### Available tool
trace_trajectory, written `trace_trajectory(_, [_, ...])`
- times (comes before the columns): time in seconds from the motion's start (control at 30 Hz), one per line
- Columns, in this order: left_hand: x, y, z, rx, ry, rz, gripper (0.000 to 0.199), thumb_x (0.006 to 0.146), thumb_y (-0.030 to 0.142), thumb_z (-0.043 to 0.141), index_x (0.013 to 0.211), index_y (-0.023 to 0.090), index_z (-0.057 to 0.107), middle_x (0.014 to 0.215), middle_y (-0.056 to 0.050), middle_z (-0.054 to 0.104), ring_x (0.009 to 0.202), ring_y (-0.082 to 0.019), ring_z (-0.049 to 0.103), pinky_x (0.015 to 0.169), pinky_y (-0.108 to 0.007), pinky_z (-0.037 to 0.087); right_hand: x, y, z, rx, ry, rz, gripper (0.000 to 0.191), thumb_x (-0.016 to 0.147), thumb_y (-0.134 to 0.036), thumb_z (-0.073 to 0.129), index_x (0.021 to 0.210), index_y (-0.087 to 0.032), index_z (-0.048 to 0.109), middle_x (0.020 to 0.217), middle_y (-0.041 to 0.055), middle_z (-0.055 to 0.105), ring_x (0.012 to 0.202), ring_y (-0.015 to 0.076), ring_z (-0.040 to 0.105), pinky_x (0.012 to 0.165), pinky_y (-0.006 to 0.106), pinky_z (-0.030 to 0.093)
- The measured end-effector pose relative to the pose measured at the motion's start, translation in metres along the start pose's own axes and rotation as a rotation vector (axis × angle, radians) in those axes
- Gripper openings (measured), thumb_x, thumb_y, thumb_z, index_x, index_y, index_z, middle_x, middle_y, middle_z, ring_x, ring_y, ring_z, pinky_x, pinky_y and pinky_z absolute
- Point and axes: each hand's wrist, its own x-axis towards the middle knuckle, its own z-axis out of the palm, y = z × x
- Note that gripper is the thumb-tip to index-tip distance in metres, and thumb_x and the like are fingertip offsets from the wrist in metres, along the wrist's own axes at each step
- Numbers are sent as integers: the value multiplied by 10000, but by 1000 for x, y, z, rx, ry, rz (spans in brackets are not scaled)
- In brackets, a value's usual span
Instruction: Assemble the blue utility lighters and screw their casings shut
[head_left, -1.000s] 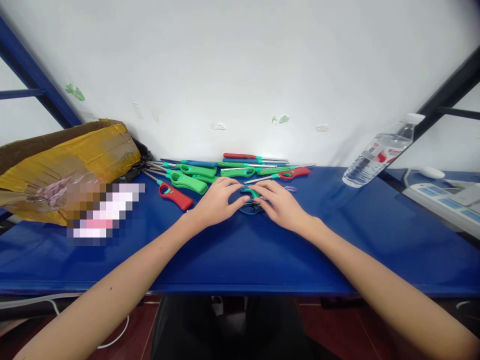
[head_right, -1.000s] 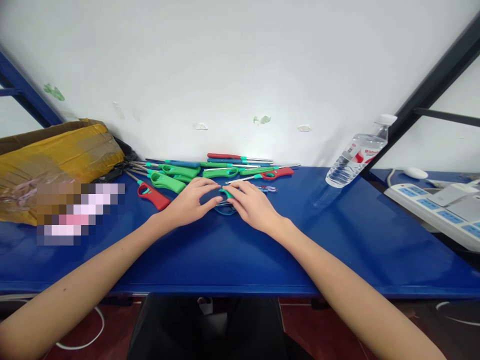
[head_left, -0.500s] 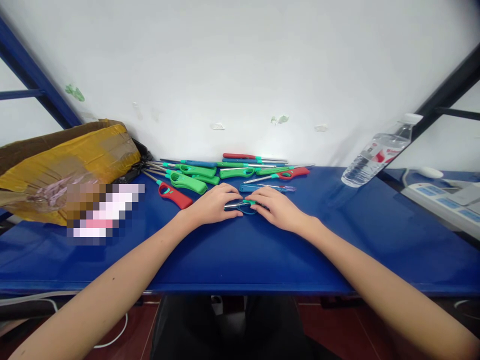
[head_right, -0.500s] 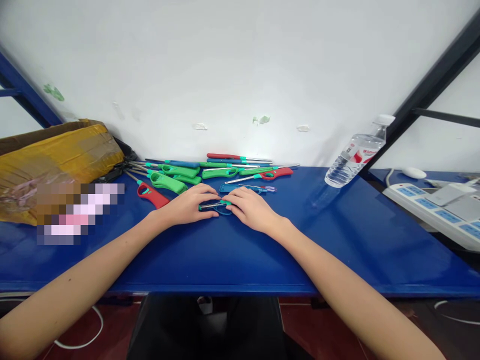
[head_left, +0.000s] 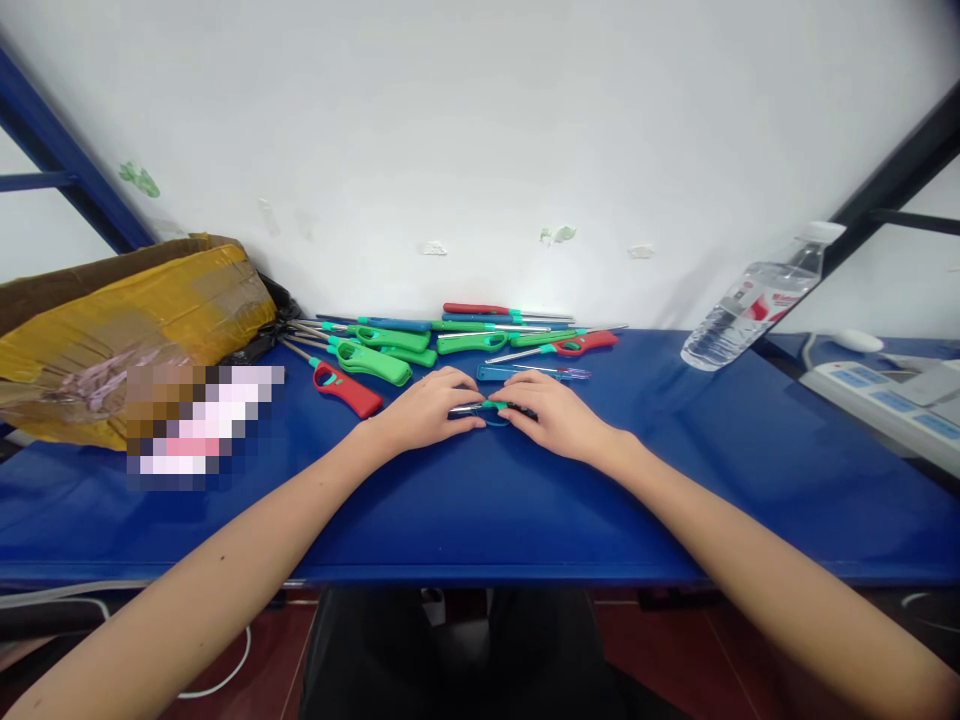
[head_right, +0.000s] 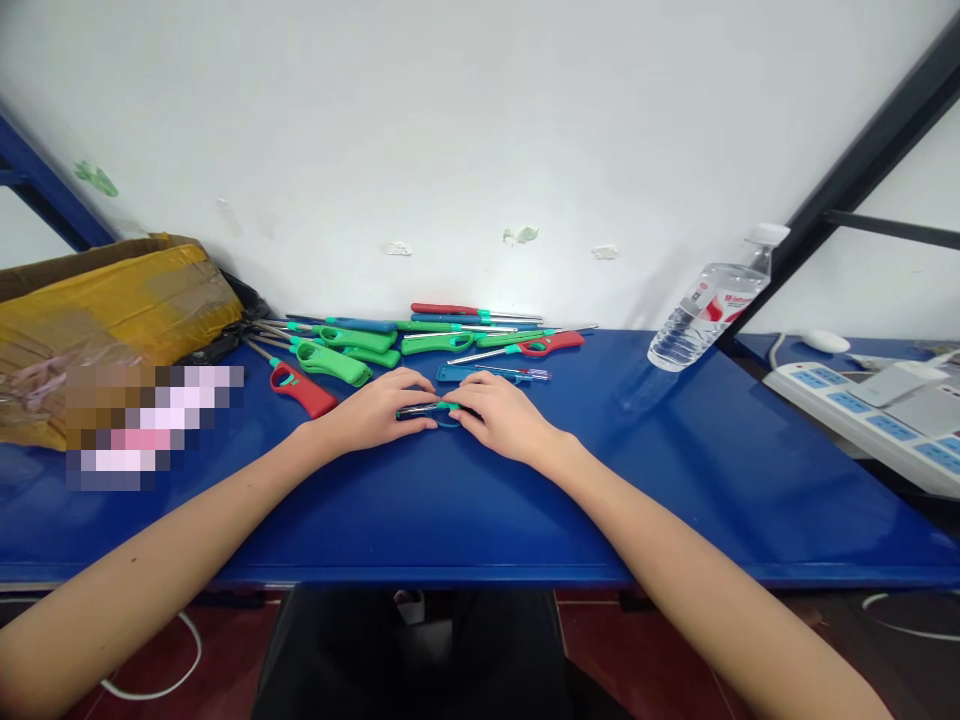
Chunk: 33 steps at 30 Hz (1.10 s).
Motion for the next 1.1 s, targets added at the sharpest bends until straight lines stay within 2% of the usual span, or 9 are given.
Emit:
trace_trajectory(0.3, [-1, 0, 0, 84, -27, 8, 335, 926, 416, 609, 1147, 182, 699, 1149, -112, 647, 1079, -255, 587, 964, -394, 477, -1, 0, 2, -49, -8, 83, 253, 965, -265, 548, 1125, -209, 736, 1053, 58, 759, 1134, 268, 625, 955, 423, 529])
trace_trajectory(0.53, [-1, 1, 1, 103, -24, 9, 340, 926, 413, 610, 1142, 167, 698, 1153, -115, 646, 1078, -254, 584, 966, -396, 480, -2, 1, 7, -42, 26, 80, 244, 962, -276, 562, 1099, -209, 752, 1040, 51, 765, 1150, 254, 621, 963, 391, 525])
trace_trajectory(0.77, [0, 4, -1, 120, -11, 16, 323, 918, 396, 622, 1140, 174, 697, 1164, -113, 646, 1091, -256, 585, 976, -397, 478, -1, 0, 7, -44, 76, 30, 214, 934, -300, 610, 1047, -197, 760, 987, 81, 728, 946, 230, 618, 891, 402, 524])
trace_trajectory(0.9, [1, 7, 0, 113, 36, 36, 375, 897, 411, 648, 1182, 169, 677, 1200, -120, 634, 1103, -260, 586, 979, -402, 479, -1, -1, 7, -10, 90, 75, 292, 894, -286, 665, 1169, -190, 693, 977, 74, 729, 962, 245, 606, 881, 412, 532])
trace_trajectory(1.0, [3, 10, 3, 87, 72, 52, 310, 914, 396, 624, 1132, 188, 701, 1177, -109, 648, 1081, -247, 596, 957, -392, 488, -1, -2, 8, 13, 104, 108, 400, 850, -234, 705, 1242, -188, 640, 988, 71, 729, 998, 257, 604, 873, 420, 545])
trace_trajectory(1.1, [4, 14, 4, 53, 94, 37, 258, 916, 369, 621, 1083, 200, 722, 1129, -99, 669, 1044, -238, 609, 927, -382, 500, -2, -2, 6, 32, 83, 106, 405, 849, -211, 685, 1250, -198, 628, 1005, 68, 732, 1046, 265, 603, 893, 432, 545])
